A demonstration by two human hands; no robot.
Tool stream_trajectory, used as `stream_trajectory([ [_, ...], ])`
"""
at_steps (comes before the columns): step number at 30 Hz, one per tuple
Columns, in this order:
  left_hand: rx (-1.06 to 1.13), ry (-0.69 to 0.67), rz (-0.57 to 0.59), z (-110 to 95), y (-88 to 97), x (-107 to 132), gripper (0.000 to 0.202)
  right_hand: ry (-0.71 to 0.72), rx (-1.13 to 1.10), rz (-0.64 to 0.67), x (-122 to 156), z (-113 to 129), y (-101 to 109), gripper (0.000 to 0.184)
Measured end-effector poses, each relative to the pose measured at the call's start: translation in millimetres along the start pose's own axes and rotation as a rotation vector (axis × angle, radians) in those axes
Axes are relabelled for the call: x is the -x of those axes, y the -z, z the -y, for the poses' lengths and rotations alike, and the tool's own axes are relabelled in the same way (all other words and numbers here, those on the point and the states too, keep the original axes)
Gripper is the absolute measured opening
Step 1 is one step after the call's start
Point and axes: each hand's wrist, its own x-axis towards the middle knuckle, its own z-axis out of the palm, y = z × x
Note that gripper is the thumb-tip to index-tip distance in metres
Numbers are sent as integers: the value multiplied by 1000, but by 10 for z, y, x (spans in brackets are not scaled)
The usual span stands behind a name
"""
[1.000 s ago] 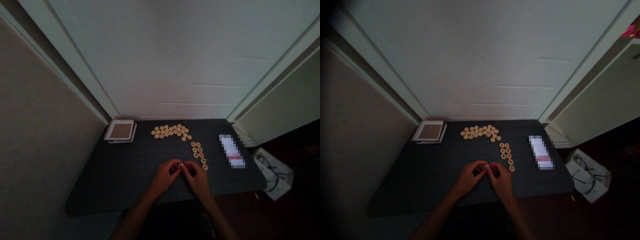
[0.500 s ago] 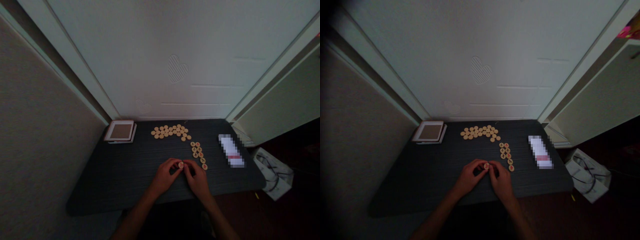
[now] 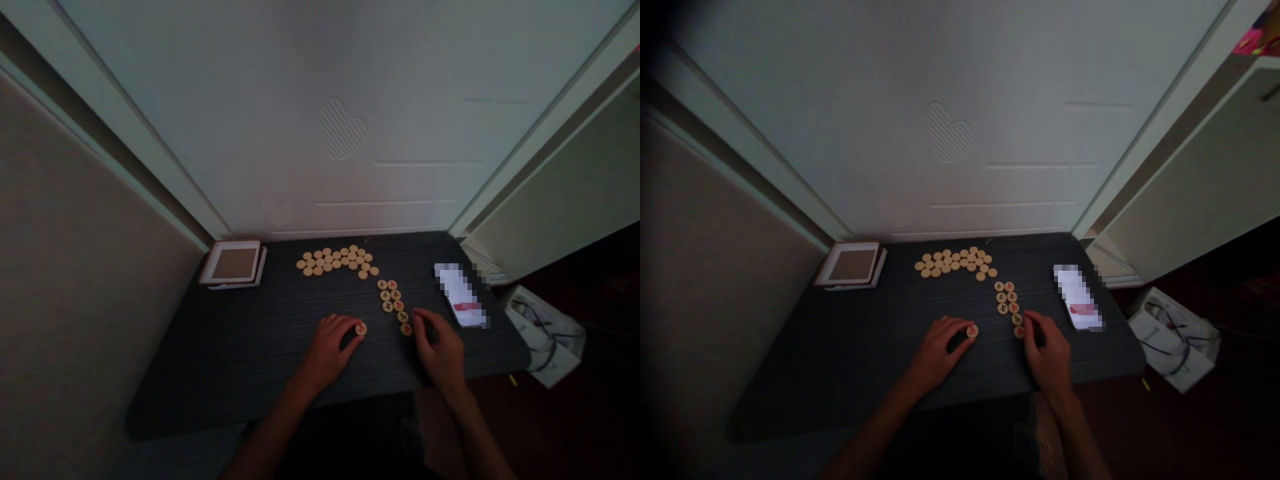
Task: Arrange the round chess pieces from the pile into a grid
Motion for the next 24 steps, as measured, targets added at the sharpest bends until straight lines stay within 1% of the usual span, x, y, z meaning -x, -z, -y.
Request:
stream_trajectory([
  [3, -56, -21, 23, -23, -2, -5, 22, 6, 31, 17, -50, -197, 23, 26],
  [6, -116, -23, 39, -61, -1, -18, 23, 25, 14, 61, -59, -281, 2, 27],
  [12, -199, -34, 45, -123, -63, -92, 24, 85, -22, 157, -49, -270, -2, 26],
  [18, -198, -39, 55, -233, -224, -196, 24, 112, -29, 177, -25, -292, -2, 24],
  [24, -175, -57, 74, -321, -336, -286, 13, 115, -34, 189, -21, -297, -7, 23],
])
